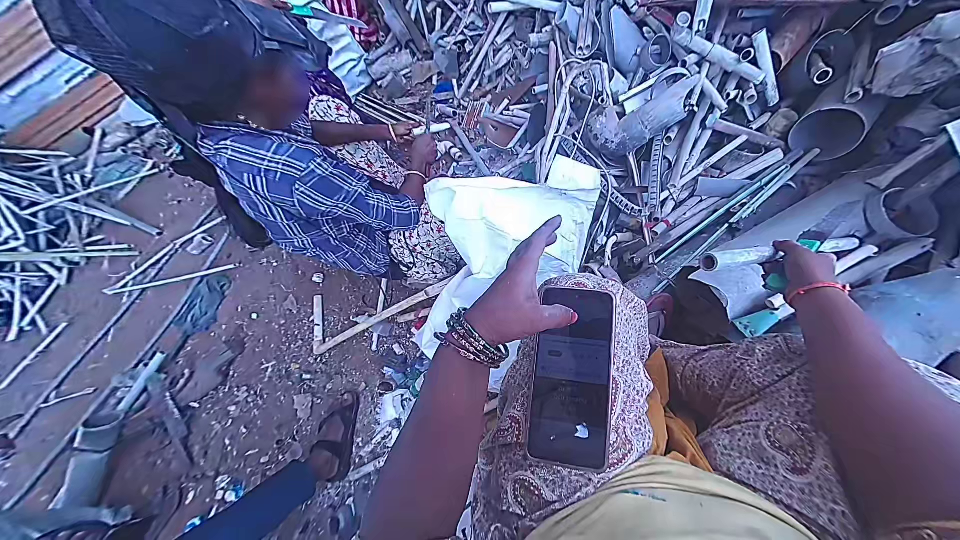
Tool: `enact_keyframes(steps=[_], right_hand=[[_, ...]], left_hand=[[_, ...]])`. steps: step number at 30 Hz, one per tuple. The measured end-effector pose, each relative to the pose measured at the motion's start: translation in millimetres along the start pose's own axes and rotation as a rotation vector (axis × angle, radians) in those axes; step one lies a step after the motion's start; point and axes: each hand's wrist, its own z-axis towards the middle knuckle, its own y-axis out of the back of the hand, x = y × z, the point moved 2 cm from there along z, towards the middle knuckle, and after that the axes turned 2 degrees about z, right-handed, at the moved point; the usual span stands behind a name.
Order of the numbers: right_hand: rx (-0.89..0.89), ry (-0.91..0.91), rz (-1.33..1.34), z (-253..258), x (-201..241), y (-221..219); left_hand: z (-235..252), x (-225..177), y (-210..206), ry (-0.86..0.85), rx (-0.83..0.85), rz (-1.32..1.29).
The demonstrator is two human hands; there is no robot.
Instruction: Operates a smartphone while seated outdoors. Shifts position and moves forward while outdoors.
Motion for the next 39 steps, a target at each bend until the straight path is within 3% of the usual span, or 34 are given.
enact_keyframes(steps=[5,10,16,27,30,35,39], right_hand=[[-0.009,-0.004,-0.004,0.1,0.0,0.3],[0.003,0.019,-0.024,-4.5,0.3,-0.3],[0.011,0.021,-0.018,-1.4,-2.4,1.2],[-0.008,0.011,0.001,-2.7,-1.3,1.4],[-0.016,0.018,-0.005,-1.5,-1.7,1.9],[-0.015,-0.003,-0.034,-1.1,-3.6,3.3],[-0.01,0.001,-0.039,-5.2,-0.7,3.4]], left_hand=[[-29.8,15.8,26.8,-0.131,-0.011,-0.391],[-49.7,42.2,26.8,0.005,-0.089,-0.568],[-56.2,54.4,13.6,0.141,-0.187,-0.644],[-54.1,50.5,12.7,0.199,-0.31,-0.702],[-61.6,43.4,8.4,0.141,-0.249,-0.503],[-88.7,10.3,-14.5,-0.1,-0.109,0.213],[-99.0,-8.5,-40.8,-0.172,-0.043,0.418]])
